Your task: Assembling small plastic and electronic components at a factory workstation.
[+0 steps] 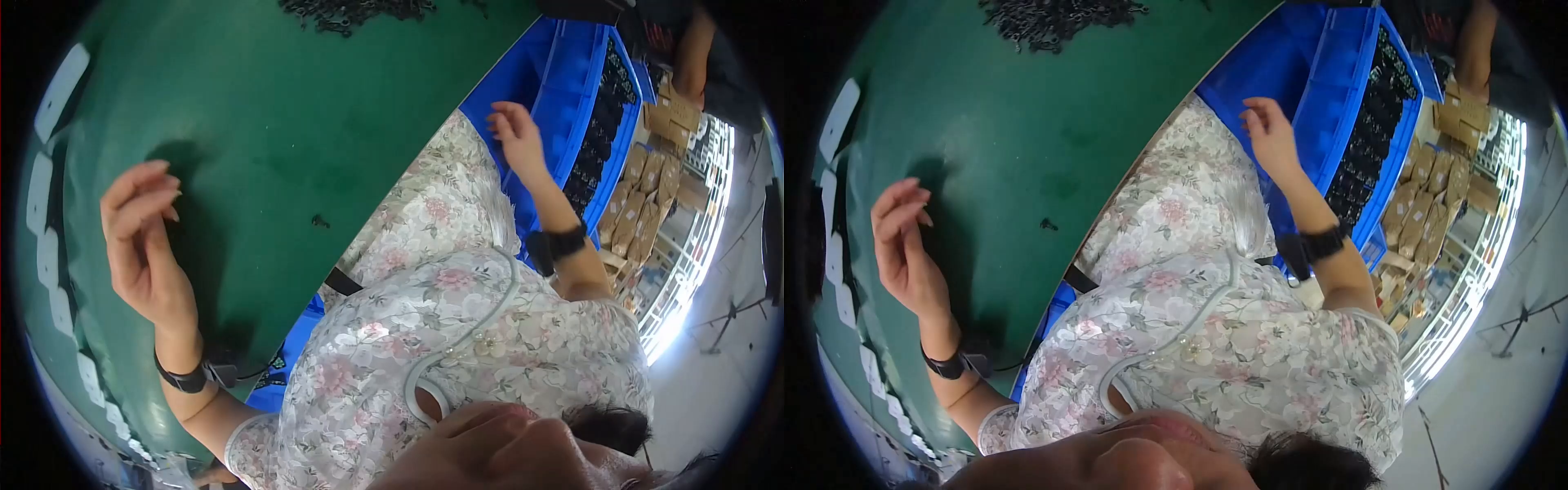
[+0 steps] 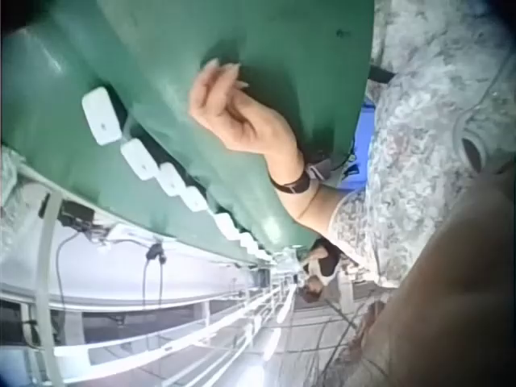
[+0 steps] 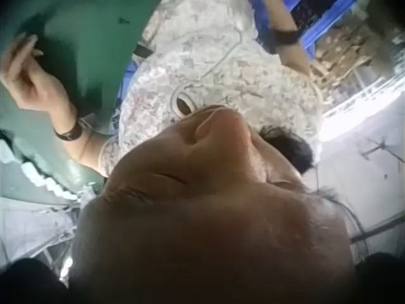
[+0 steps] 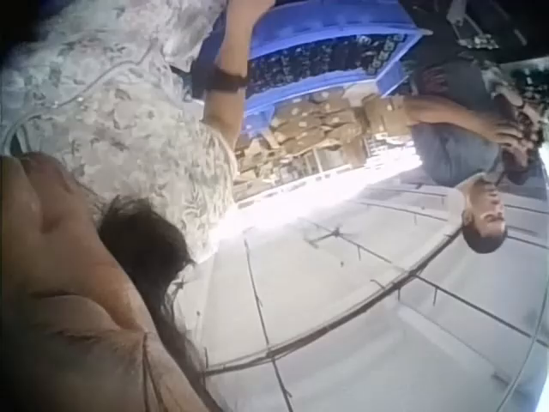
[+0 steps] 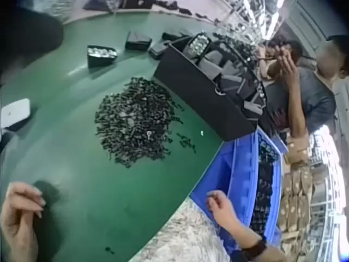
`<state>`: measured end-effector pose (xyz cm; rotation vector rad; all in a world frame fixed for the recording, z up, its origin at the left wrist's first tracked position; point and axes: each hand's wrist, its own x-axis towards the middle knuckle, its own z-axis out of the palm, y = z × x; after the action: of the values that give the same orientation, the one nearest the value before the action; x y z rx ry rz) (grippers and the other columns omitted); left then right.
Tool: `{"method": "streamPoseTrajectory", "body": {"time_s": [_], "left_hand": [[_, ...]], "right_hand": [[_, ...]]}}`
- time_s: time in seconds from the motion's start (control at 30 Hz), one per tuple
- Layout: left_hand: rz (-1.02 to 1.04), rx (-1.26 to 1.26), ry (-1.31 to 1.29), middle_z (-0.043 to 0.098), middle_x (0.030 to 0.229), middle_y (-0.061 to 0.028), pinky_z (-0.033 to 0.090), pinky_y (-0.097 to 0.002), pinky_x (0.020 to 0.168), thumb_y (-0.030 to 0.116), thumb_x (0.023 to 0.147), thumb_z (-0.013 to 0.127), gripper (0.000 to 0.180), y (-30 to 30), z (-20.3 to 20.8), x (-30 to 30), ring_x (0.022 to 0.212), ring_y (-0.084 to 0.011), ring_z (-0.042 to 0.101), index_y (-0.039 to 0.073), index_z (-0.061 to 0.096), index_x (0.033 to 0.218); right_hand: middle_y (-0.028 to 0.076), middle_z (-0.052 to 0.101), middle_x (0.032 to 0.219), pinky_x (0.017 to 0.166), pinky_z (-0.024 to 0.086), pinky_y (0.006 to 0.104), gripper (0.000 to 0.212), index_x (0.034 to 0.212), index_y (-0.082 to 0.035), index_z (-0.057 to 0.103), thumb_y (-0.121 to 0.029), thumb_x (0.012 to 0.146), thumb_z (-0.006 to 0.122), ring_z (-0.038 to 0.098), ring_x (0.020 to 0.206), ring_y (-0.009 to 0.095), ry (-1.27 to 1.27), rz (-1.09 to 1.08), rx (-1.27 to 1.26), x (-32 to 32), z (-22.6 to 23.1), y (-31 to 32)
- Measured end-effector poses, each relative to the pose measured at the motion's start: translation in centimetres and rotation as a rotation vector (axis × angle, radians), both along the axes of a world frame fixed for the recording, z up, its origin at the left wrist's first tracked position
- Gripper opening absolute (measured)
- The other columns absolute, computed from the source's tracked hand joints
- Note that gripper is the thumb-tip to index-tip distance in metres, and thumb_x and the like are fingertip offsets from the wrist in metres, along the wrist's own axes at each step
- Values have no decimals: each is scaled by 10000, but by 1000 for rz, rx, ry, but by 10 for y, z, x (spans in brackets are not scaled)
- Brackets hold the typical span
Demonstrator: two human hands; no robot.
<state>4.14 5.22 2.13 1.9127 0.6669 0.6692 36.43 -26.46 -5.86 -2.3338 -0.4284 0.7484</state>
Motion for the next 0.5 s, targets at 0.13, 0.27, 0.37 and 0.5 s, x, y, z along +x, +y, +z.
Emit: {"method": "streamPoseTrajectory", "body": {"time_s": [0.13, 0.27, 0.37, 0.5], "left_hand": [[-71, 18, 41, 577, 1066, -166, 434, -247, 664, -105, 864, 420, 192, -20, -1, 18, 850, -197, 568, -3, 578, 899], [-17, -6, 90, 576, 1049, -179, 437, -247, 662, -116, 854, 421, 186, -28, 1, 7, 825, -200, 563, -8, 571, 878], [-9, 13, 105, 576, 1010, -178, 444, -256, 662, -119, 849, 426, 175, -24, 12, 12, 797, -205, 554, -13, 564, 863], [65, 53, 202, 581, 968, -181, 448, -266, 656, -111, 837, 445, 149, -20, 26, -1, 779, -208, 546, -21, 563, 835]], "right_hand": [[200, 640, 1022, 844, 487, 358, 220, 1070, 7, 599, -77, 894, 497, 627, 959, 307, -363, 2, -515, 17, -84, -73], [232, 616, 1060, 869, 475, 416, 310, 1106, -35, 621, -75, 831, 481, 599, 989, 379, -422, 62, -454, 49, -131, -92], [225, 599, 1128, 902, 460, 426, 322, 1116, -78, 636, -128, 836, 484, 574, 1068, 370, -125, 153, -936, 82, -200, -152], [179, 635, 1095, 851, 477, 459, 295, 1086, -87, 656, -196, 864, 495, 607, 1032, 342, 65, 739, -1304, 51, -160, -112]]}}
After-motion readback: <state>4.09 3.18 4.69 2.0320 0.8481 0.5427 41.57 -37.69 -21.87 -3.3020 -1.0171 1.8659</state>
